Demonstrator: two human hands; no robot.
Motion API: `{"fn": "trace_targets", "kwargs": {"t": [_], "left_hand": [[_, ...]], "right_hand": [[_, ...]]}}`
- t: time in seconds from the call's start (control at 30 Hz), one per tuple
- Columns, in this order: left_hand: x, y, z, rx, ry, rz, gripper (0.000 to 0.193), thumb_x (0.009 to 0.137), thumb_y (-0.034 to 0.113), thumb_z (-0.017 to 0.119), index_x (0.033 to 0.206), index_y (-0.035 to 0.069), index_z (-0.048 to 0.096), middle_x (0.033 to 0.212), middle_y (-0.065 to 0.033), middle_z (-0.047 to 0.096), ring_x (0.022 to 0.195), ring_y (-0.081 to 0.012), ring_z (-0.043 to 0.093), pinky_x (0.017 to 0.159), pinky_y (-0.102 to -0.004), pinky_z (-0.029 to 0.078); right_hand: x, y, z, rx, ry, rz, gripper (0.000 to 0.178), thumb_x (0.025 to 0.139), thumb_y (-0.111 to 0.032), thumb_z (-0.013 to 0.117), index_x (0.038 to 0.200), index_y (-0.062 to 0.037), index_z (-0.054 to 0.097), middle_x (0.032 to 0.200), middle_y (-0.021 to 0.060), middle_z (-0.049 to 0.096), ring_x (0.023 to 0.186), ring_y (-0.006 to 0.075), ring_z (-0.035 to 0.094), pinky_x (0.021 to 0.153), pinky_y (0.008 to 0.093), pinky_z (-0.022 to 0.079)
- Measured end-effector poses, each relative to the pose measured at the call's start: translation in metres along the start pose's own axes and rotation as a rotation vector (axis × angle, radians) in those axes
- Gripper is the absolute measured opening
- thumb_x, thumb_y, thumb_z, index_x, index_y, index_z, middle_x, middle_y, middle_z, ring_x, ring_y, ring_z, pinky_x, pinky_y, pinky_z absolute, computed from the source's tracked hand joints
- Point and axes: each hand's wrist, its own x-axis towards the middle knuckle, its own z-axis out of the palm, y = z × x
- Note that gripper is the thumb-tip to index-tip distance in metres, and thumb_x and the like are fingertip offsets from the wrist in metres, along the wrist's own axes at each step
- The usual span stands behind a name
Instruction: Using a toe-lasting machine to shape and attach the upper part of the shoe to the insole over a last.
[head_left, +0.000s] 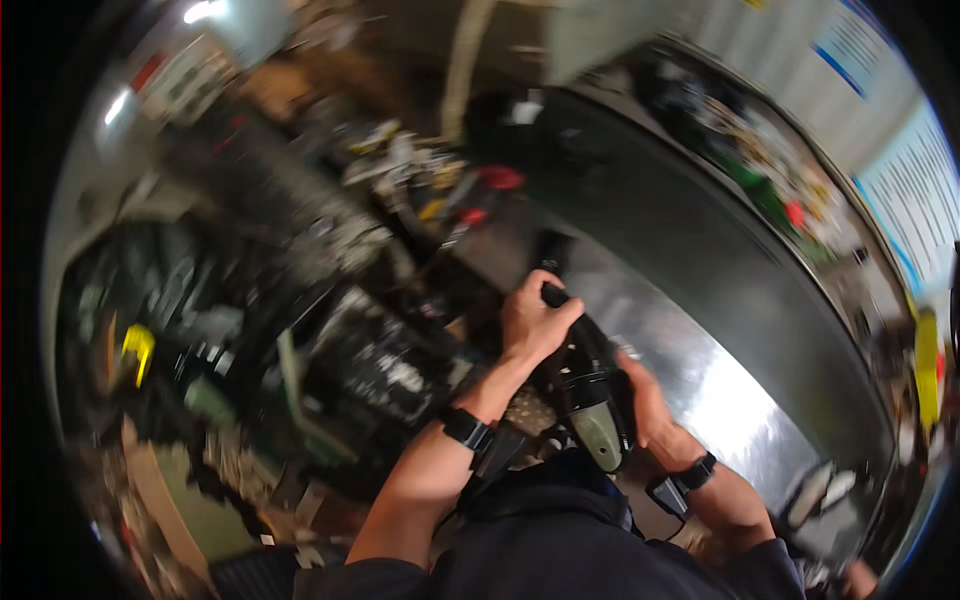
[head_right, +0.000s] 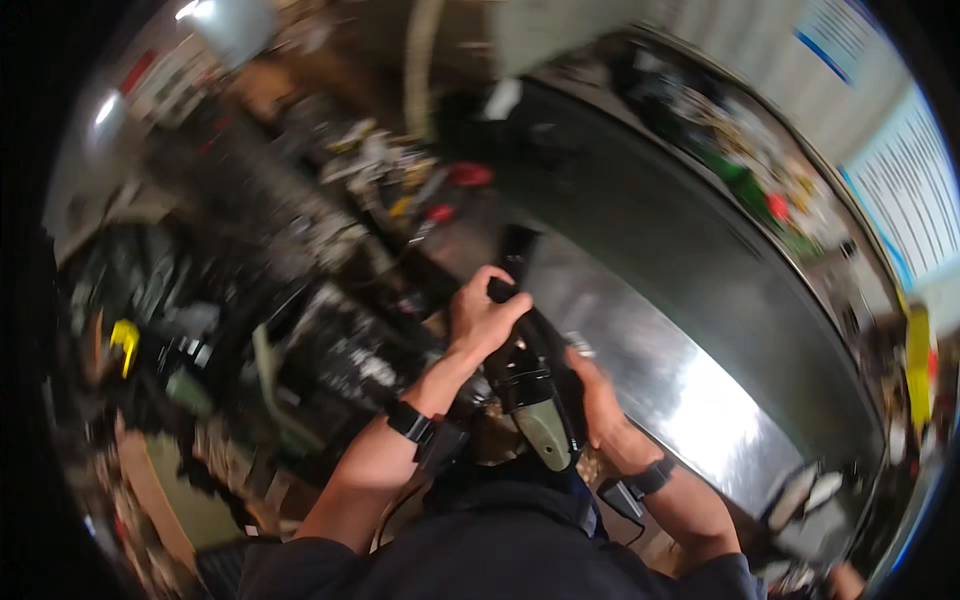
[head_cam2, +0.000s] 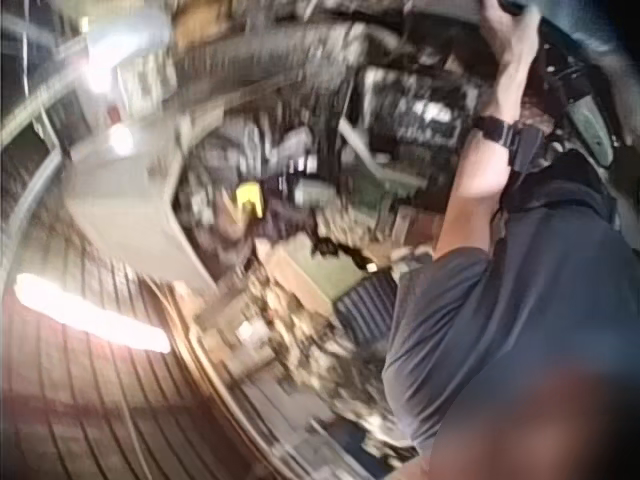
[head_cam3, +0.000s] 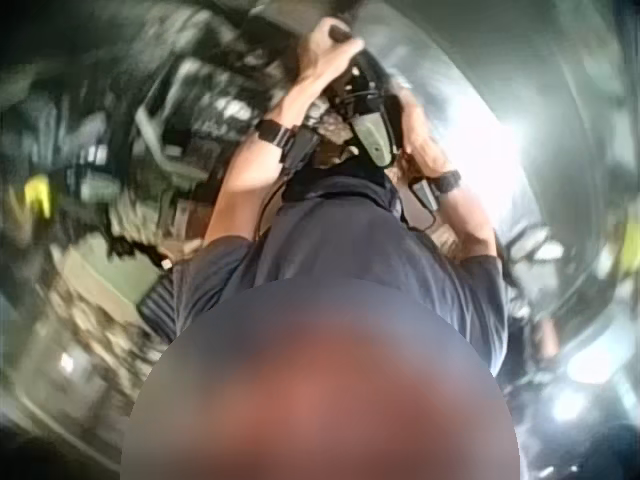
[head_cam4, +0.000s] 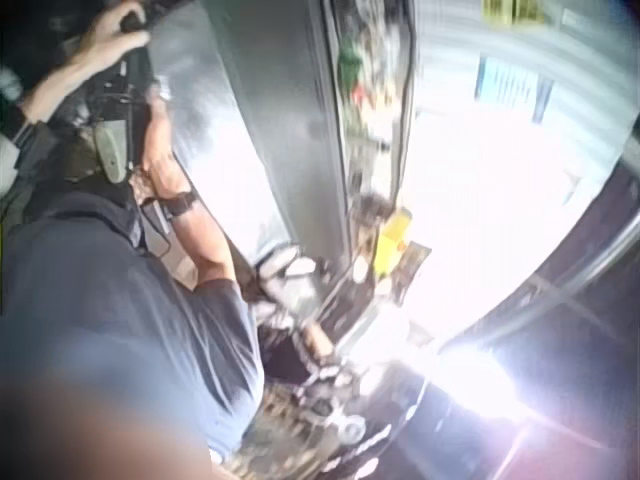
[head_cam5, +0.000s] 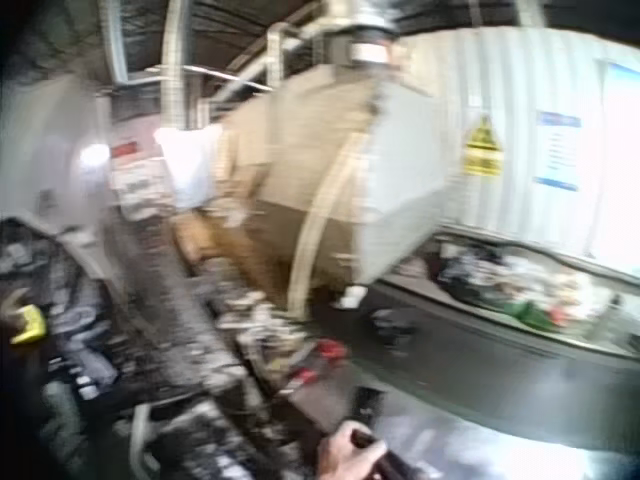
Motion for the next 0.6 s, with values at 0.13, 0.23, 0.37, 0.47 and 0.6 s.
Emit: {"fn": "trace_targets", "kwargs": {"t": [0.13,0.23,0.37,0.47,0.6], "left_hand": [[-0.015,-0.009,-0.131,0.02,0.276,0.011,0.037,0.07,0.031,0.079,0.094,0.007,0.065,0.078,-0.0115,0.067,0.074,-0.0236,0.064,0.073,-0.0384,0.051],[-0.039,-0.023,-0.231,-0.044,0.41,-0.115,0.038,0.078,0.036,0.077,0.097,0.005,0.064,0.088,-0.018,0.07,0.082,-0.031,0.068,0.076,-0.0407,0.052],[-0.083,-0.04,-0.35,-0.267,0.946,0.121,0.05,0.081,0.021,0.083,0.119,0.002,0.056,0.118,-0.0204,0.063,0.106,-0.0338,0.061,0.09,-0.044,0.048],[-0.112,-0.107,-0.43,0.411,1.361,0.1,0.08,0.079,0.019,0.086,0.144,0.003,0.042,0.139,-0.0259,0.048,0.128,-0.0382,0.046,0.106,-0.0471,0.038],[-0.138,-0.142,-0.466,0.348,1.013,0.34,0.1,0.08,0.024,0.083,0.159,0.002,0.025,0.145,-0.027,0.046,0.132,-0.0422,0.045,0.112,-0.0507,0.033]], "right_hand": [[0.01,0.023,0.112,-0.307,0.023,-0.309,0.041,0.1,-0.021,0.061,0.133,0.0019,0.058,0.109,0.0075,0.069,0.095,0.0137,0.067,0.08,0.0258,0.052],[0.037,0.07,0.185,-0.405,-0.137,-0.492,0.039,0.1,-0.017,0.067,0.132,0.0022,0.06,0.107,0.0057,0.069,0.091,0.0096,0.063,0.078,0.0237,0.05],[0.031,0.105,0.29,-0.319,-0.293,-0.335,0.029,0.099,-0.016,0.07,0.119,0.0036,0.065,0.095,0.0012,0.07,0.083,0.0068,0.06,0.074,0.0237,0.049],[0.017,0.134,0.351,-0.237,-0.438,-0.241,0.026,0.098,-0.019,0.072,0.108,0.0045,0.064,0.088,0.0018,0.069,0.071,0.0072,0.06,0.061,0.024,0.05],[0.009,0.165,0.401,-0.258,-0.435,-0.237,0.029,0.095,-0.023,0.076,0.09,-0.0008,0.058,0.078,0.0024,0.064,0.064,0.0089,0.058,0.055,0.0271,0.049]]}}
